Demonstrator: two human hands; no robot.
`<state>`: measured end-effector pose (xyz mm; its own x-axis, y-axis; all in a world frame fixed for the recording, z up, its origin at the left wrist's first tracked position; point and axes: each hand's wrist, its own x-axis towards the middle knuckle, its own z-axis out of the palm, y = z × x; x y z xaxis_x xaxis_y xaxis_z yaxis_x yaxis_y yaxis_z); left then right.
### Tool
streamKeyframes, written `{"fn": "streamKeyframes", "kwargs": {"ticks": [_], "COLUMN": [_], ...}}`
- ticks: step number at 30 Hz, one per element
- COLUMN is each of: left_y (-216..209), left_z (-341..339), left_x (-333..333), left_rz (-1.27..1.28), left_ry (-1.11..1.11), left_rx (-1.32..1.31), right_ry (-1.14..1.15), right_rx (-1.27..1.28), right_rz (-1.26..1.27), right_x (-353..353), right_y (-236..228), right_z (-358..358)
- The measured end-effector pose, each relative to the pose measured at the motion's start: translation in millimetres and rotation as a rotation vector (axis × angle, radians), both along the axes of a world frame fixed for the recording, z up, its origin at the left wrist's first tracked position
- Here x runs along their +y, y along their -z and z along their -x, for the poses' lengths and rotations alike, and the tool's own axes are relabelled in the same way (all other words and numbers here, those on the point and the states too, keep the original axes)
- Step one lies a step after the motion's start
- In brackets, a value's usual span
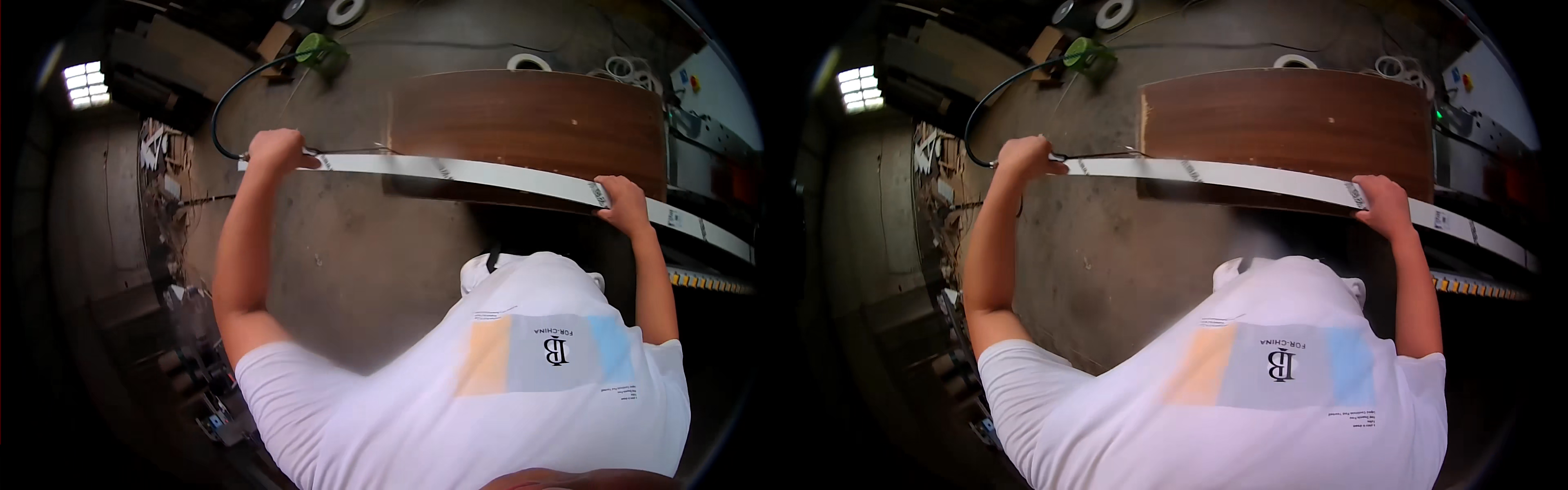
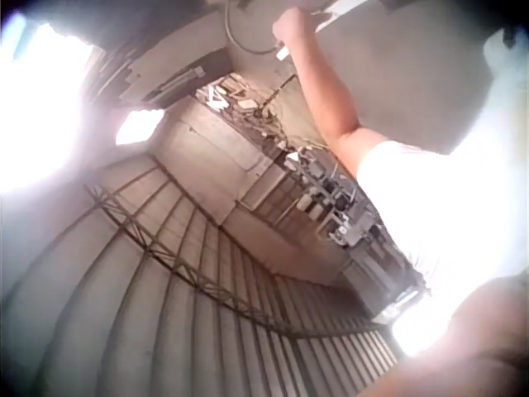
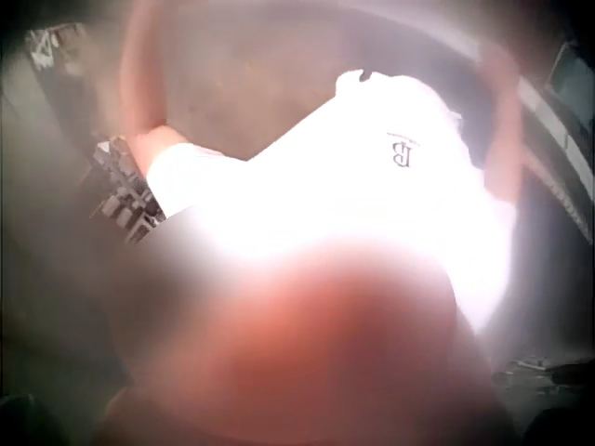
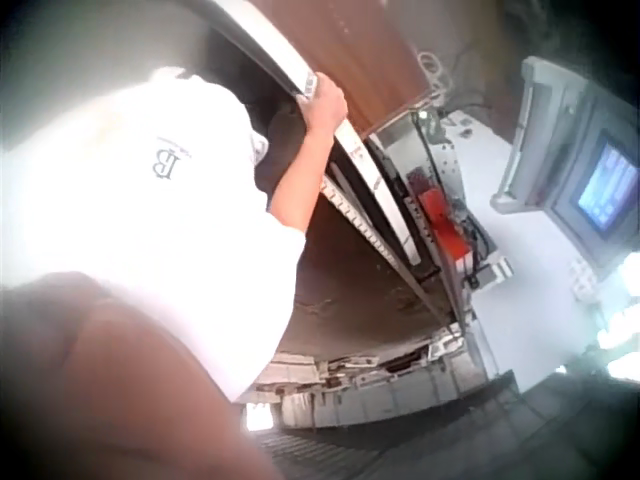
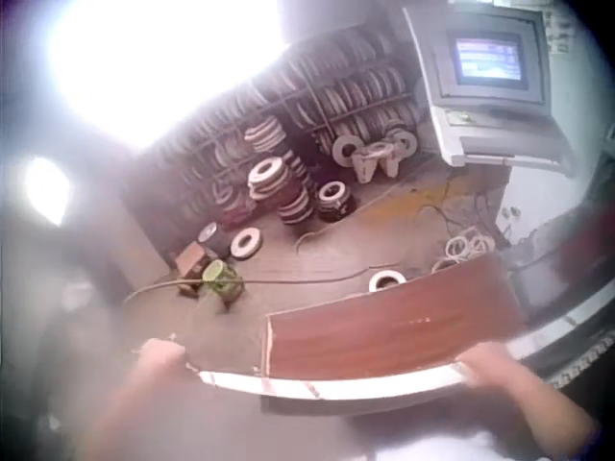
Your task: The person feeds white boards into an edge-banding machine, interacts with a control panel to adjust settings, and moves processed boards between stations.
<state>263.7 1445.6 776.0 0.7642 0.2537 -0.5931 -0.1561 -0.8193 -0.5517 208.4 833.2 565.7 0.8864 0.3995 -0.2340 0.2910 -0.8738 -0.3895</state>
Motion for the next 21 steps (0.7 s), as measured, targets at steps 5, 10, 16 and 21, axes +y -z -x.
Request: {"fn": "streamKeyframes", "kwargs": {"ticks": [5, 10, 16, 21], "left_y": [-8, 10, 20, 49], "left_z": [23, 117, 187, 211], "left_x": [173, 320, 294, 184], "left_rz": [-0.333, -0.493, -0.366, 0.234], "left_ry": [-0.247, -0.635, -0.340, 0.013], "left_rx": [-0.029, -0.148, -0.229, -0.326], "right_ry": [-0.021, 0.023, 0.041, 0.006], "right_rx": [-0.070, -0.055, -0.076, -0.063], "right_rz": [-0.058, -0.047, -0.072, -0.047], "right_x": [55, 62, 58, 53], "right_y": [10, 11, 14, 21], "right_z": [-2, 2, 6, 0]}}
